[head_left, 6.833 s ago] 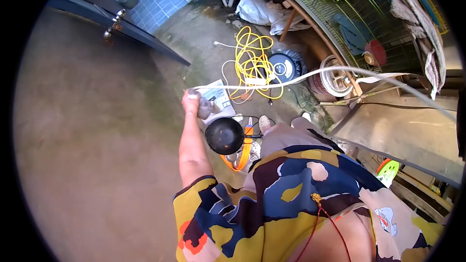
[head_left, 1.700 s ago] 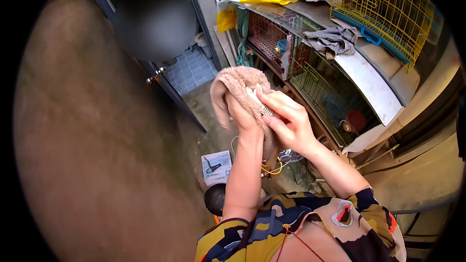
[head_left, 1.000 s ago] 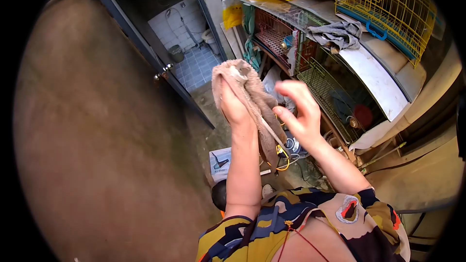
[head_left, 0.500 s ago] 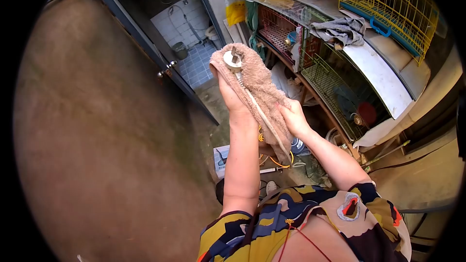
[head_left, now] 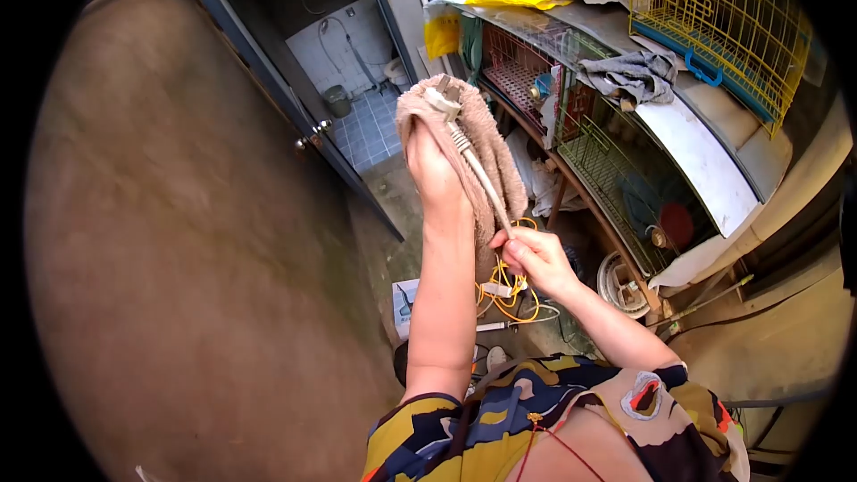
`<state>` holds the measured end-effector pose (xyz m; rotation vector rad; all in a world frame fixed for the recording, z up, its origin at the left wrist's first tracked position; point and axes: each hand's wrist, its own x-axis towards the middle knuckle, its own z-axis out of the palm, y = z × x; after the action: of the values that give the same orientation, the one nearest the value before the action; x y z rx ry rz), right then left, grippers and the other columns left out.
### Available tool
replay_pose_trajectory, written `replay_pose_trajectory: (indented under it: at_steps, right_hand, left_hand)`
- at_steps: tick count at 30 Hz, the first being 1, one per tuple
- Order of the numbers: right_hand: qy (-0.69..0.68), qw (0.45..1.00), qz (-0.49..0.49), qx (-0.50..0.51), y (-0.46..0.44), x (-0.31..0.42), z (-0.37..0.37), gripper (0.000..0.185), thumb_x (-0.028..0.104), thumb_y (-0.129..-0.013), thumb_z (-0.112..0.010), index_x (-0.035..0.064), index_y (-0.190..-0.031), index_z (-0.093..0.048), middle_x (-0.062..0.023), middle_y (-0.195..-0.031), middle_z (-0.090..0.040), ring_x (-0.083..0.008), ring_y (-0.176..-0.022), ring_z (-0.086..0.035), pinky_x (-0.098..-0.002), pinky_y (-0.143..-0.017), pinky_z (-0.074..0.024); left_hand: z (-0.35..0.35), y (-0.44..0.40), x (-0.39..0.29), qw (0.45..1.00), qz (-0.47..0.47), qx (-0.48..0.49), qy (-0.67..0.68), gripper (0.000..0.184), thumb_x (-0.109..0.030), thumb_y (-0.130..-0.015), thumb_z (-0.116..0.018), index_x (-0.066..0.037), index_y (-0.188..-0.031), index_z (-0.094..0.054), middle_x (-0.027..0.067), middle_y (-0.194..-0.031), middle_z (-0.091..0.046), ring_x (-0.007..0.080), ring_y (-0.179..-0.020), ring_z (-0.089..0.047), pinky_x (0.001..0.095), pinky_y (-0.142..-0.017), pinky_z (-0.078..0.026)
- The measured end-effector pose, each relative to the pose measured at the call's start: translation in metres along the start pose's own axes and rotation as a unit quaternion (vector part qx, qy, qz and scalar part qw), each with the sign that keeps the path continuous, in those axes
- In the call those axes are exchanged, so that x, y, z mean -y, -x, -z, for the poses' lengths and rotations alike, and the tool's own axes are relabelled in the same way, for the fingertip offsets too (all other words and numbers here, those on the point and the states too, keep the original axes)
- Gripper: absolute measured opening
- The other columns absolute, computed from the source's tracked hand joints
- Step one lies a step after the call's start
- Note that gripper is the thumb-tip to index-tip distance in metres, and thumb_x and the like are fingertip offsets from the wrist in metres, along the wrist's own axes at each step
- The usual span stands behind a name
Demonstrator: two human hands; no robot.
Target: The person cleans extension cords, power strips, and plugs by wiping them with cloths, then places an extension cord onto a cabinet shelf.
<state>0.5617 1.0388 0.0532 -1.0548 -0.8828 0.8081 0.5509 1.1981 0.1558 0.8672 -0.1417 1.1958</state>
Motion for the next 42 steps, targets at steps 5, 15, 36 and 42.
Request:
replay_pose_trajectory:
  at_steps: [5,15,36,42]
  right_hand:
    - [0.166,0.986,0.014,-0.028,-0.010,0.017,0.021,0.023,0.018,-0.093,-0.051,-0.0013,-0.100,-0.062,0.0027,-0.068,-0.050,-0.0052,-0.062,-0.044,-0.0191,-0.057,-0.0369]
    - [0.158,0.985,0.065,-0.025,-0.027,0.049,-0.009,0.020,0.013,-0.091,-0.055,-0.0015,-0.102,-0.062,-0.0012,-0.066,-0.055,-0.0053,-0.056,-0.046,-0.0205,-0.051,-0.0380]
    - [0.085,0.991,0.061,-0.086,-0.039,0.068,-0.013,0.022,0.008,-0.087,-0.059,0.0005,-0.107,-0.062,-0.0033,-0.064,-0.058,-0.0060,-0.054,-0.052,-0.0221,-0.048,-0.0418]
    - [0.530,0.745,0.376,-0.152,-0.033,0.071,-0.002,0.026,0.007,-0.077,-0.066,0.0050,-0.103,-0.062,-0.0091,-0.067,-0.057,-0.0237,-0.057,-0.057,-0.0324,-0.051,-0.0455]
  left_hand:
    - [0.012,0.007,-0.016,0.998,0.020,0.040,-0.039,0.027,-0.007,-0.093,-0.043,0.004,-0.115,-0.054,0.0103,-0.112,-0.058,0.0170,-0.102,-0.055,0.0292,-0.090,-0.043]
    - [0.018,0.012,-0.007,0.991,0.038,-0.064,-0.110,0.023,-0.013,-0.098,-0.037,0.001,-0.098,-0.056,0.0076,-0.095,-0.060,0.0162,-0.080,-0.059,0.0274,-0.073,-0.049]
    - [0.017,0.054,-0.016,0.962,0.170,0.095,0.193,0.037,-0.032,-0.096,-0.039,-0.004,-0.118,-0.049,0.0082,-0.111,-0.057,0.0207,-0.101,-0.056,0.0347,-0.086,-0.048]
    - [0.026,0.061,-0.029,0.985,0.144,0.049,0.086,0.033,-0.017,-0.089,-0.052,0.004,-0.115,-0.052,0.0131,-0.114,-0.058,0.0215,-0.105,-0.055,0.0353,-0.090,-0.045]
